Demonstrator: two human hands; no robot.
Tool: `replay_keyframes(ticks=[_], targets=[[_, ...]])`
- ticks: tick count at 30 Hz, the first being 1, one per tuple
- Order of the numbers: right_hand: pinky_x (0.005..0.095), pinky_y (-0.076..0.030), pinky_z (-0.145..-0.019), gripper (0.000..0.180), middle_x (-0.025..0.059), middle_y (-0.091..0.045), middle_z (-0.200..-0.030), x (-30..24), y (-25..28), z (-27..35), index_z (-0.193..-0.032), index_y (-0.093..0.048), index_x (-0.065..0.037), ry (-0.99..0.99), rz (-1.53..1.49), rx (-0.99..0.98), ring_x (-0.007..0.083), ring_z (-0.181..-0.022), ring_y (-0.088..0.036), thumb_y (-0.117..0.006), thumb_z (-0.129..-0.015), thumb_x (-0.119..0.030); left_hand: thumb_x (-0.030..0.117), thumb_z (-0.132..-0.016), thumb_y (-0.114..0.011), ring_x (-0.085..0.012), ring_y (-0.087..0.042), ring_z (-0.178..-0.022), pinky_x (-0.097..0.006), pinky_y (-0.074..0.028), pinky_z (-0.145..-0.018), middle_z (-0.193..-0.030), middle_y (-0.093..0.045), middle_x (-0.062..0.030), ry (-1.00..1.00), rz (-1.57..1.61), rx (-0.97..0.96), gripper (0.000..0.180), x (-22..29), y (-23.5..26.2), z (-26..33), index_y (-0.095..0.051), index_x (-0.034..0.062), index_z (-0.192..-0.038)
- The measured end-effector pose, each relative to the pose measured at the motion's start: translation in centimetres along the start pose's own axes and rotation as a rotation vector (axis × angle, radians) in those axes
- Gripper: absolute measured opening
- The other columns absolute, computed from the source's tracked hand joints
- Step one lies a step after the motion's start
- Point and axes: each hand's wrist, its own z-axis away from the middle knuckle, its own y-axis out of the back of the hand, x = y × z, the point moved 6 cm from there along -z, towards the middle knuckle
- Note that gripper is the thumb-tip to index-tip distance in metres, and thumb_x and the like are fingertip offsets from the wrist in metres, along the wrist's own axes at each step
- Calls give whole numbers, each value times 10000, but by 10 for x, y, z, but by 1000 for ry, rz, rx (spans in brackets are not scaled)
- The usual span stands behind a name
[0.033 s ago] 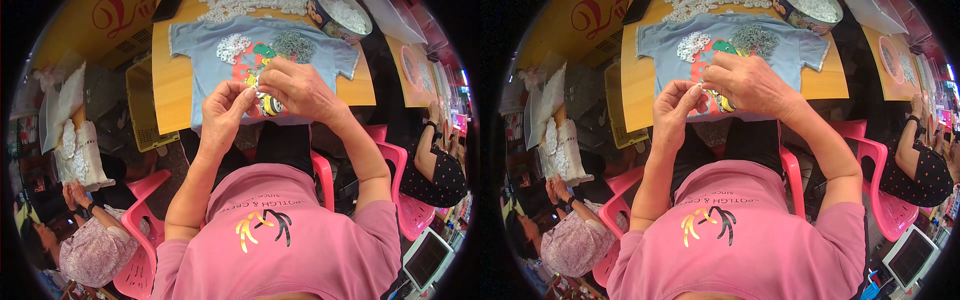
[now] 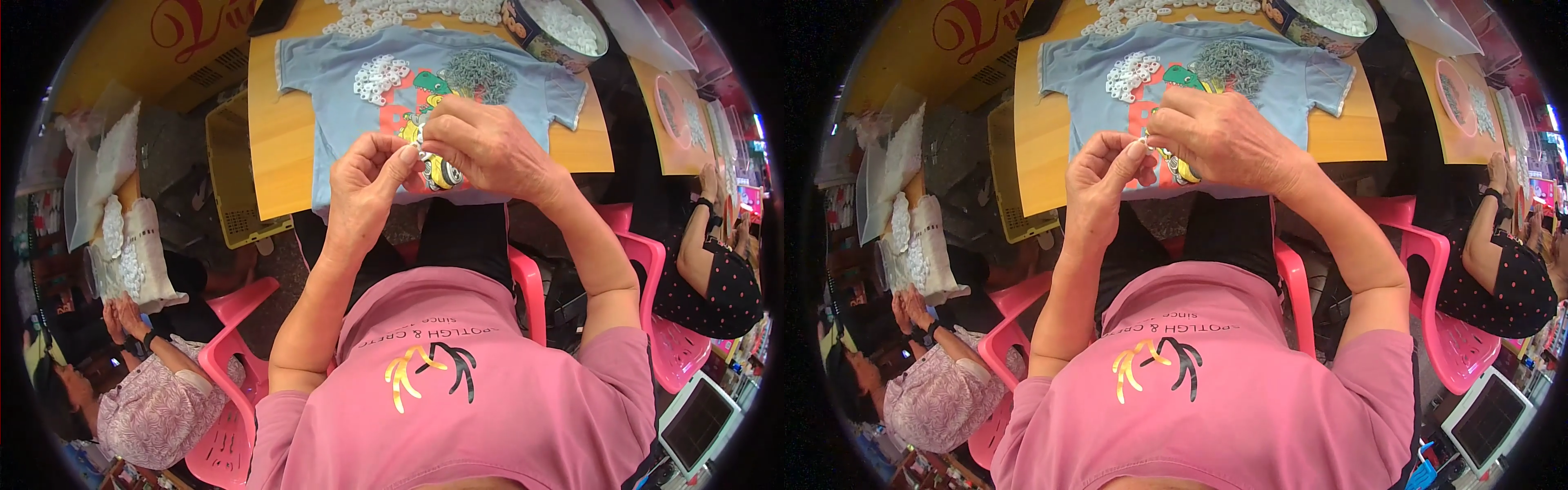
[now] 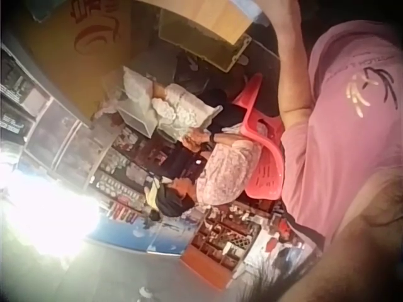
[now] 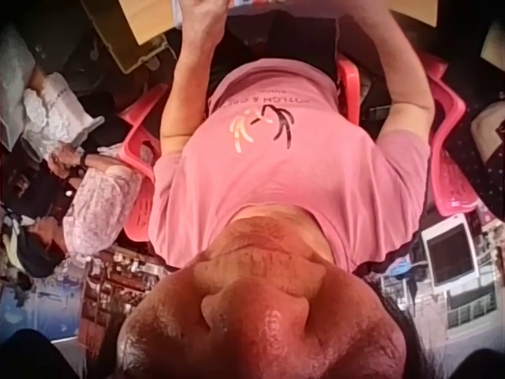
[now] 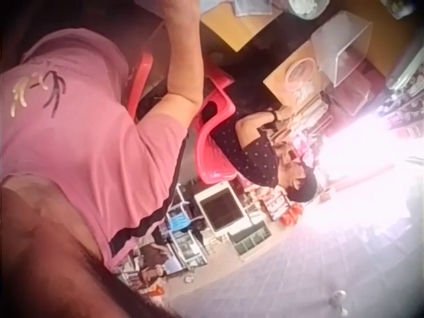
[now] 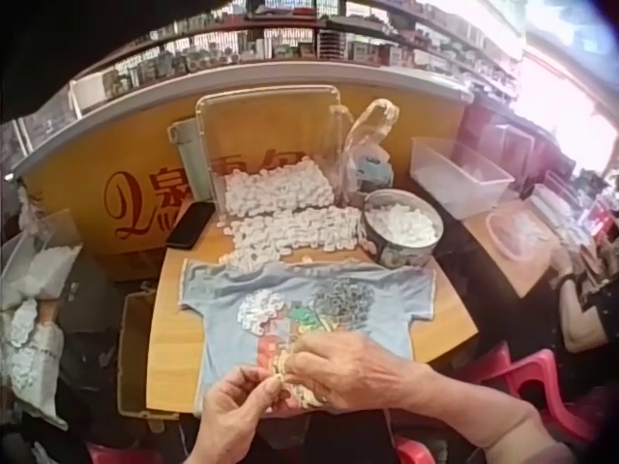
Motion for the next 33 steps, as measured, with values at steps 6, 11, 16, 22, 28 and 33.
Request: replay_keyframes(ticks=[6, 11, 16, 22, 28, 33], targets=[[394, -466, -610, 95, 119, -560, -830, -5, -5, 9, -893, -550, -2, -18, -154, 68, 334, -710, -567, -633, -873, -43, 107, -939, -638, -79, -621, -776, -224, -521, -696, -850, -650, -43, -20, -23, 28, 143, 2, -7, 8, -594, -24, -976], [396, -445, -601, 84, 126, -547, -803, -3, -12, 18, -879, -538, 14, -89, -285, 94, 334, -697, -548, -612, -884, -26, 93, -935, -640, -76, -623, -765, -225, -526, -679, -843, -649, -37, -28, -49, 54, 125, 0, -12, 15, -597, -20, -967], [390, -427, -585, 73, 129, -531, -768, -1, -24, 29, -869, -533, 22, -132, -319, 109, 329, -682, -537, -599, -883, -7, 88, -931, -643, -80, -624, -741, -223, -523, -667, -824, -648, -32, -13, -46, 39, 115, -13, -12, 17, -599, -13, -963], [394, -422, -578, 73, 130, -512, -772, 9, -43, 36, -870, -534, 17, -202, -338, 77, 328, -675, -526, -604, -872, -6, 98, -932, -643, -87, -626, -735, -229, -523, -663, -828, -656, -37, 82, -49, -11, 121, -30, 5, 11, -602, -8, -972], [383, -458, -606, 82, 127, -532, -798, -4, -38, 27, -893, -550, 1, -138, -286, -52, 320, -718, -561, -622, -862, -22, 116, -933, -647, -95, -636, -753, -232, -529, -683, -866, -678, -62, 112, -30, -69, 146, -24, 15, 20, -609, -10, -996], [377, -471, -606, 89, 119, -567, -806, -13, -37, 31, -893, -546, 1, -73, -332, 15, 305, -694, -571, -616, -895, -53, 98, -931, -645, -102, -634, -752, -236, -527, -685, -864, -674, -69, 78, -23, -85, 128, -12, 7, 29, -606, -15, -979]])
